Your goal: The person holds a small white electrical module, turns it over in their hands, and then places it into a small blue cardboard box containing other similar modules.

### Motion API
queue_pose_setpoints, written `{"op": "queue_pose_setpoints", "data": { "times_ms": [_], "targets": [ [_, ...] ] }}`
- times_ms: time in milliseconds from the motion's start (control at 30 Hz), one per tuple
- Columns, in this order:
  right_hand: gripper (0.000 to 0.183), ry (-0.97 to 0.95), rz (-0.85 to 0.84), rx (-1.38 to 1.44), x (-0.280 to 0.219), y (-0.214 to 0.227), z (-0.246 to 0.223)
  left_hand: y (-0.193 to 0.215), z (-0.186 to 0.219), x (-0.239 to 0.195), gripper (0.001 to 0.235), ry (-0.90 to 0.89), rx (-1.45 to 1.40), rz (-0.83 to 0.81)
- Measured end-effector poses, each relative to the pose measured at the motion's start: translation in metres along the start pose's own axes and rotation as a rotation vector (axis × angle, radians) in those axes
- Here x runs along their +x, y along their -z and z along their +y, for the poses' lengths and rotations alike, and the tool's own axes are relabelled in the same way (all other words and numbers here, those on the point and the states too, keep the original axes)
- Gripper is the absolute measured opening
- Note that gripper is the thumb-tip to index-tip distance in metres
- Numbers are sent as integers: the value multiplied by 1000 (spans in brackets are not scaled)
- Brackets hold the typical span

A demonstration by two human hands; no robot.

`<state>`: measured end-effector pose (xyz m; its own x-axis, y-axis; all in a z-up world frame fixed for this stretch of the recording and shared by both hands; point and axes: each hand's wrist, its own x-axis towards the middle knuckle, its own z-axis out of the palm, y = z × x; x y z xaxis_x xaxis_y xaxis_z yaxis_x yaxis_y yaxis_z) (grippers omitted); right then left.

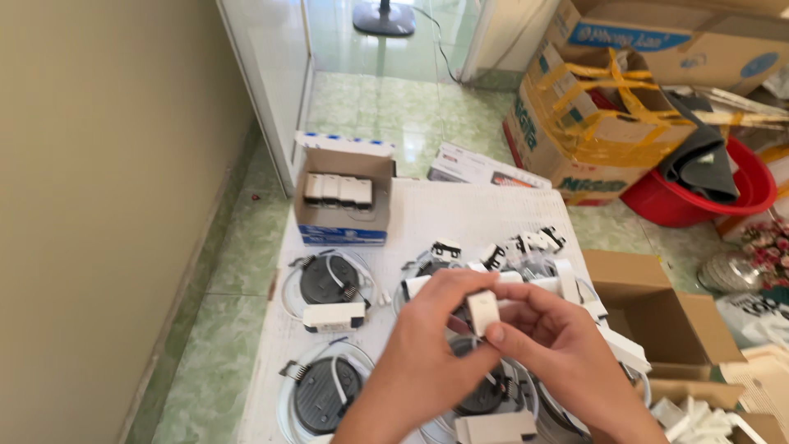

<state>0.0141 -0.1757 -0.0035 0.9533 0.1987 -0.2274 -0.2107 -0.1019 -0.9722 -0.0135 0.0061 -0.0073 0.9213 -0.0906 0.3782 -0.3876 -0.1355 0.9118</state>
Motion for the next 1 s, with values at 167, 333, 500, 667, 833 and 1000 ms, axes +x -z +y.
{"op": "queue_pose_setpoints", "data": {
  "times_ms": [167,333,500,667,833,1000],
  "targets": [
    [43,-90,130,-37,-2,5,0,-5,-4,7,44,326,-47,-19],
    [54,-64,66,-10,2,17,15,-10,-11,10,37,223,-54,-102],
    [52,-44,155,45,4,24,15,-19,-14,9,57,49,-35,14],
    [51,32,108,43,9,29,27,-17,-19,11,49,71,-72,3],
    [54,67,70,26,11,28,25,-15,-18,11,51,86,-66,3],
    [55,161,-24,61,12,24,23,-7,-12,12,47,19,-36,-7]
  ]
}}
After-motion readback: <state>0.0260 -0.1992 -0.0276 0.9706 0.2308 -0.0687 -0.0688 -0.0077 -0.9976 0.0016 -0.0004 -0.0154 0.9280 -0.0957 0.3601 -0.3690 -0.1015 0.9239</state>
